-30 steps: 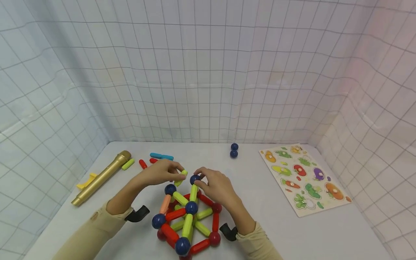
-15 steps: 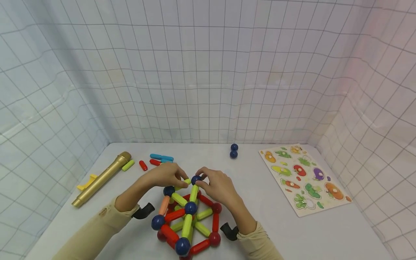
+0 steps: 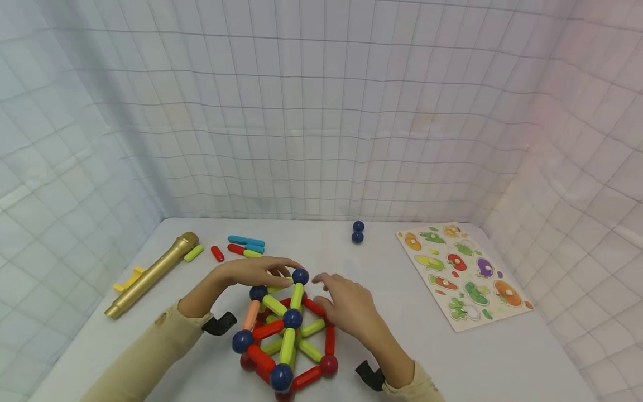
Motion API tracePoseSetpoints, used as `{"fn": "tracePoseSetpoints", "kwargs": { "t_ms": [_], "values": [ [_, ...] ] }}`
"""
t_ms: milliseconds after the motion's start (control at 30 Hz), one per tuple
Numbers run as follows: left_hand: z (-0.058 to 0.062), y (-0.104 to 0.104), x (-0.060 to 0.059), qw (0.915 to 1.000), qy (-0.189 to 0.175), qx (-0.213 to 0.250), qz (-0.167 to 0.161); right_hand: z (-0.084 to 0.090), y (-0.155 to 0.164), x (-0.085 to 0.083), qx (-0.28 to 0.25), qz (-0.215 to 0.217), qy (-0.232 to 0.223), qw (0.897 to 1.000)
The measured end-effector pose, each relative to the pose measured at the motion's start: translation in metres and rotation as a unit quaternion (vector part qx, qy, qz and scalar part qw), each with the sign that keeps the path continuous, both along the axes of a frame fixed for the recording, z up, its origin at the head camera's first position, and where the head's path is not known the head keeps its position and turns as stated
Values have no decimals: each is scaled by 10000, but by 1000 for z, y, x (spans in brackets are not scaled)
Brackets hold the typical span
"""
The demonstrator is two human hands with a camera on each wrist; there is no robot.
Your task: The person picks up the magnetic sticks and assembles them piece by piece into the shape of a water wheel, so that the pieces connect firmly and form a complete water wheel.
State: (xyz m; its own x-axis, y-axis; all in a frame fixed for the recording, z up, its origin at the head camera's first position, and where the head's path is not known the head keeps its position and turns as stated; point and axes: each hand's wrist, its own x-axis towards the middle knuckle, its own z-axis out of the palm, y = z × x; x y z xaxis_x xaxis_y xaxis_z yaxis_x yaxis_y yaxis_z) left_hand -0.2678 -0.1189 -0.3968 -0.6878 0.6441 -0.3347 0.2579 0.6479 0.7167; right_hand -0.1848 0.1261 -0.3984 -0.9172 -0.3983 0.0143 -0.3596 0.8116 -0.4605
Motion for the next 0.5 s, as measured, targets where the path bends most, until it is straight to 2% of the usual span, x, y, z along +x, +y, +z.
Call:
{"fn": "tracePoseSetpoints", "kwargs": {
  "t_ms": [133,233,367,500],
  "values": [
    [-19,-5,-10,9962,-616,550,-273,-13,3,30,973,235,-653,9928],
    [-28,-7,-13,9923,-857,865,-241,-27,-1,43,1417,510,-958,9839],
    [-33,-9,-16,9890,-1056,1034,-73,-36,0,44,1465,632,-983,9823],
    [-36,-9,-15,9867,-1161,1108,251,-35,13,30,1197,555,-1056,9856]
  ]
}}
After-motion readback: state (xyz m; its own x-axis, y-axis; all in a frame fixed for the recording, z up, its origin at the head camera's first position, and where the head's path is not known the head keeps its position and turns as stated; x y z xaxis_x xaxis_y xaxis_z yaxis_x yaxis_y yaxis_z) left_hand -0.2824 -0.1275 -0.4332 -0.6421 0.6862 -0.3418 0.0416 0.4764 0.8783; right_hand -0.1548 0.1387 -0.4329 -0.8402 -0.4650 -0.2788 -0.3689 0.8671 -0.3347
